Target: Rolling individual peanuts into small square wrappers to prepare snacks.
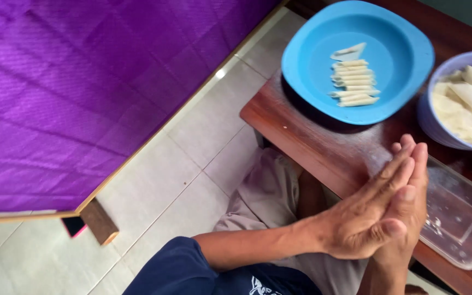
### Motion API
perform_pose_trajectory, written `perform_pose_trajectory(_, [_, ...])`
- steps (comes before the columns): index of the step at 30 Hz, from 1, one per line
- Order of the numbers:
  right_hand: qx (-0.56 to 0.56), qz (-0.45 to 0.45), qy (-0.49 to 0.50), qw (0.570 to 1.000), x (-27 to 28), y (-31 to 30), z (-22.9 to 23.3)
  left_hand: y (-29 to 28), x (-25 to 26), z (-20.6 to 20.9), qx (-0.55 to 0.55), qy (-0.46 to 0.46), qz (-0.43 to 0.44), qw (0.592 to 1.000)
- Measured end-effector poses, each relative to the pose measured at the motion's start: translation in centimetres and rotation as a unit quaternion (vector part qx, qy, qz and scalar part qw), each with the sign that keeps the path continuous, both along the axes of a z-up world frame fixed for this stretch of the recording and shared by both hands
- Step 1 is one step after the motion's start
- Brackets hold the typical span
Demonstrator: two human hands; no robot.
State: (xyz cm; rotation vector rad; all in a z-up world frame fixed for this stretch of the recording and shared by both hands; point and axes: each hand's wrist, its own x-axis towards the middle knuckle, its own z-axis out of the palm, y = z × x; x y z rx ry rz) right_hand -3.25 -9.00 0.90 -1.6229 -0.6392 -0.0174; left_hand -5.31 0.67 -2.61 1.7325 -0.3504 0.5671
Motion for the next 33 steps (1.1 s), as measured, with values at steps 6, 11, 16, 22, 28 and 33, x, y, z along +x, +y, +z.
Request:
perform_pose_trajectory(6, [0.157, -0.040, 0.237, 0.958, -3.7, -2.7, -2.6, -4.1, 1.2, 1.9, -0.102, -0.016, -0.046, 0.994])
perform_pose_trajectory(11, [0.086, -0.072, 0.207, 0.972, -4.0, -4.4, -5.0, -7.0, -0.1, 1.8, -0.118, -0.021, -0.132, 0.984])
perform_pose_trajectory(16, [-0.013, -0.097, 0.190, 0.977, -5.1, -5.1, -4.2, -4.0, 3.4, 0.5, -0.137, -0.016, -0.124, 0.983])
perform_pose_trajectory(22, [-0.211, -0.200, -0.116, 0.950, -2.1, -8.0, -1.5, 0.5, 3.7, 1.3, 0.130, 0.051, -0.020, 0.990])
perform_pose_trajectory(28, [-0.445, -0.227, -0.172, 0.849, -1.4, -9.3, -2.0, -0.3, 3.9, -0.4, 0.330, 0.094, 0.033, 0.939])
perform_pose_trajectory(33, [-0.355, -0.138, -0.159, 0.911, -1.4, -10.4, -2.8, -0.5, 4.0, -0.2, 0.346, 0.103, 0.055, 0.931])
